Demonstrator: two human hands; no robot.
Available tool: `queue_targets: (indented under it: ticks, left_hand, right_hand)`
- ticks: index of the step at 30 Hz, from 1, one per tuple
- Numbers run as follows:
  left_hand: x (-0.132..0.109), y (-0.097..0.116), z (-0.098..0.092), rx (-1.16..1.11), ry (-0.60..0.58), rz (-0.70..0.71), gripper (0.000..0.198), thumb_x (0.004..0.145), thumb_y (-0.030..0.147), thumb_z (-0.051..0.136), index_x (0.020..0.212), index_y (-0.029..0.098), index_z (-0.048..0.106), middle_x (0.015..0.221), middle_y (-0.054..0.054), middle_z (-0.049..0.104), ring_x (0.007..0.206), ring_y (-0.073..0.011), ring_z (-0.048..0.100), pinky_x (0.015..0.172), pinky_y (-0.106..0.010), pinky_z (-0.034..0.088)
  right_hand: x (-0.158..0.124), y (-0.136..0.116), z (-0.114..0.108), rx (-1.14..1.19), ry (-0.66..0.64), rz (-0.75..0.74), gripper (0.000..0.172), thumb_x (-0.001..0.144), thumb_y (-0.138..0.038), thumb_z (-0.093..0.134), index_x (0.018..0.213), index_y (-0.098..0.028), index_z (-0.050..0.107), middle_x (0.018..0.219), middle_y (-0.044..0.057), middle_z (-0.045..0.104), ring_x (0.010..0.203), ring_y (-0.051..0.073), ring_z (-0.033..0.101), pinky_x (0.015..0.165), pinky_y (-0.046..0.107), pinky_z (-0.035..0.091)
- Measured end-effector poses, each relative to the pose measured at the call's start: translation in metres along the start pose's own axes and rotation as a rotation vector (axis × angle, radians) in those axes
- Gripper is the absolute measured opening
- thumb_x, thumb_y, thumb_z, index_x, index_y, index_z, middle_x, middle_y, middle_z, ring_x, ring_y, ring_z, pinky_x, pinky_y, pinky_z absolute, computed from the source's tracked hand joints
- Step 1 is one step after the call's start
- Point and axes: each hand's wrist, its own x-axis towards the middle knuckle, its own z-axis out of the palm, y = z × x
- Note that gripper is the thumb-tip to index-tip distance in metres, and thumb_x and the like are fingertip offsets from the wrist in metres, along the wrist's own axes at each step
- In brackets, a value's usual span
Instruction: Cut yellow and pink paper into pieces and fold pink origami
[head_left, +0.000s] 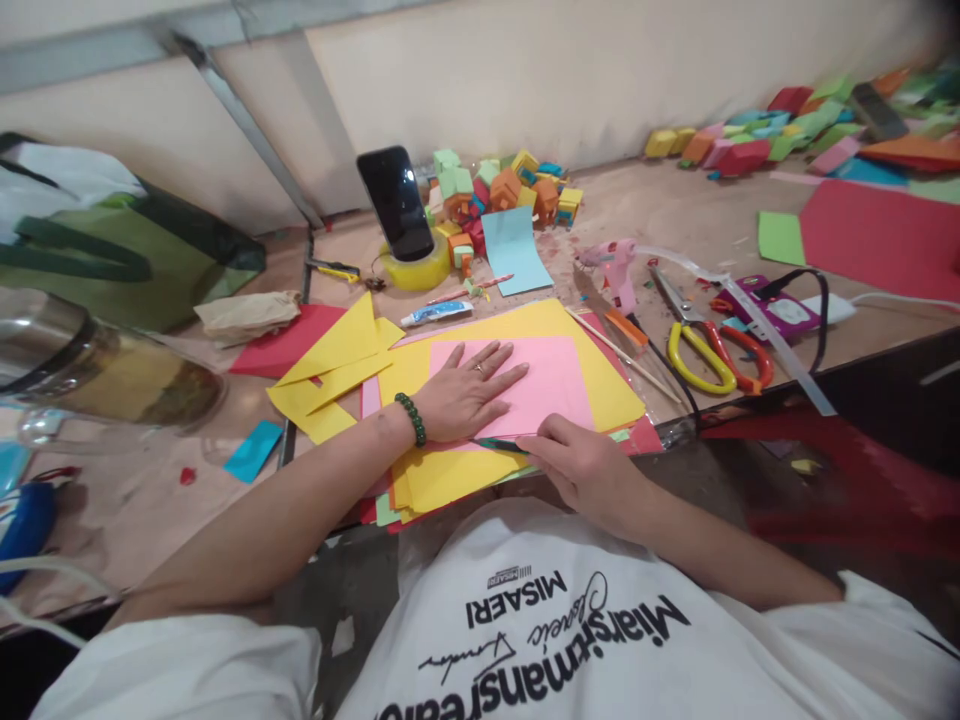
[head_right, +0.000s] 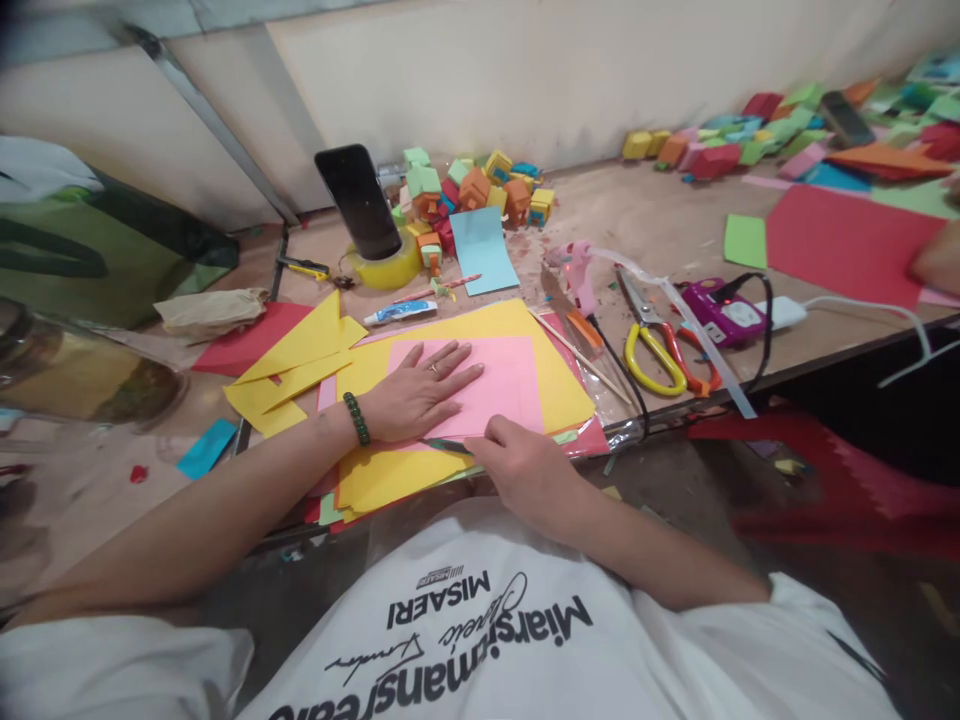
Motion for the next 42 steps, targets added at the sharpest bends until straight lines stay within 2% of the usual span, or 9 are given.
queue_targets:
  ticks: [5, 9, 15, 18, 24, 29, 36, 39, 42]
  left_hand:
    - [0.000, 0.002, -0.002, -0.013, -0.015, -0.016, 0.060, 0.098, 0.051, 0.020, 0.152, 0.025, 0.021, 0.161, -0.012, 0.009, 0.147, -0.0305, 0.010, 0.112, -0.062, 0.007]
    - [-0.006, 0.003, -0.012, -0.094, -0.007, -0.036, 0.060, 0.097, 0.052, 0.025, 0.150, 0.023, 0.026, 0.160, -0.013, 0.017, 0.146, -0.0310, 0.017, 0.113, -0.058, 0.014]
    - [-0.014, 0.015, -0.028, -0.080, 0.112, -0.221, 0.075, 0.071, 0.065, 0.065, 0.125, 0.014, 0.053, 0.129, -0.019, 0.052, 0.118, -0.0347, 0.047, 0.100, -0.047, 0.038]
    - [-0.011, 0.022, -0.031, -0.104, 0.092, -0.349, 0.062, 0.064, 0.059, 0.072, 0.106, 0.015, 0.058, 0.109, -0.013, 0.056, 0.100, -0.0304, 0.055, 0.085, -0.042, 0.047]
    - [-0.008, 0.027, -0.042, -0.295, 0.028, -0.536, 0.028, 0.071, 0.044, 0.061, 0.085, 0.020, 0.057, 0.083, -0.004, 0.063, 0.076, -0.0224, 0.058, 0.063, -0.031, 0.042]
    - [-0.010, 0.004, -0.043, -0.579, 0.280, -0.543, 0.031, 0.077, 0.048, 0.048, 0.065, 0.020, 0.049, 0.062, 0.002, 0.053, 0.061, -0.0148, 0.050, 0.058, -0.026, 0.040]
    - [-0.006, -0.015, -0.029, -0.372, 0.471, -0.719, 0.023, 0.079, 0.041, 0.046, 0.069, 0.021, 0.049, 0.068, 0.000, 0.057, 0.069, -0.0184, 0.055, 0.069, -0.031, 0.046]
    - [-0.009, -0.004, -0.028, -0.210, 0.530, -0.756, 0.020, 0.079, 0.040, 0.055, 0.086, 0.021, 0.056, 0.087, -0.006, 0.062, 0.088, -0.0262, 0.058, 0.083, -0.040, 0.046]
    - [-0.012, 0.019, -0.020, -0.056, 0.503, -0.705, 0.037, 0.077, 0.045, 0.066, 0.104, 0.022, 0.055, 0.107, -0.011, 0.059, 0.101, -0.0300, 0.055, 0.089, -0.045, 0.045]
  right_hand:
    - [-0.001, -0.005, 0.003, 0.032, -0.041, -0.045, 0.024, 0.094, -0.015, 0.042, 0.098, -0.016, 0.066, 0.077, 0.003, 0.054, 0.063, 0.012, 0.049, 0.055, 0.021, 0.040]
    - [-0.015, 0.005, -0.016, 0.114, -0.047, -0.042, 0.025, 0.095, -0.021, 0.045, 0.111, -0.020, 0.065, 0.087, 0.005, 0.058, 0.072, 0.013, 0.055, 0.063, 0.024, 0.046]
    - [-0.026, 0.054, -0.049, -0.185, 0.452, 0.299, 0.025, 0.095, -0.030, 0.048, 0.108, -0.021, 0.067, 0.090, 0.008, 0.062, 0.082, 0.021, 0.063, 0.072, 0.033, 0.052]
    - [-0.022, 0.076, -0.042, -0.307, 0.480, 0.308, 0.026, 0.095, -0.031, 0.046, 0.102, -0.019, 0.068, 0.085, 0.009, 0.064, 0.078, 0.022, 0.064, 0.068, 0.033, 0.053]
    - [-0.018, 0.089, -0.024, -0.338, 0.466, 0.275, 0.026, 0.095, -0.031, 0.046, 0.103, -0.018, 0.067, 0.092, 0.010, 0.065, 0.086, 0.025, 0.062, 0.076, 0.038, 0.053]
    - [-0.018, 0.085, -0.022, -0.236, 0.531, 0.131, 0.020, 0.094, -0.025, 0.049, 0.104, -0.017, 0.065, 0.095, 0.011, 0.064, 0.089, 0.024, 0.058, 0.081, 0.038, 0.051]
    - [-0.022, 0.089, -0.013, -0.135, 0.461, 0.145, 0.020, 0.094, -0.024, 0.048, 0.100, -0.018, 0.066, 0.091, 0.008, 0.066, 0.087, 0.021, 0.060, 0.078, 0.036, 0.051]
    - [-0.025, 0.090, -0.013, -0.116, 0.435, 0.138, 0.019, 0.094, -0.023, 0.048, 0.100, -0.019, 0.066, 0.092, 0.008, 0.066, 0.088, 0.022, 0.061, 0.078, 0.036, 0.051]
    - [-0.028, 0.093, -0.012, -0.098, 0.400, 0.124, 0.020, 0.094, -0.022, 0.048, 0.103, -0.020, 0.065, 0.094, 0.008, 0.066, 0.090, 0.023, 0.060, 0.079, 0.037, 0.051]
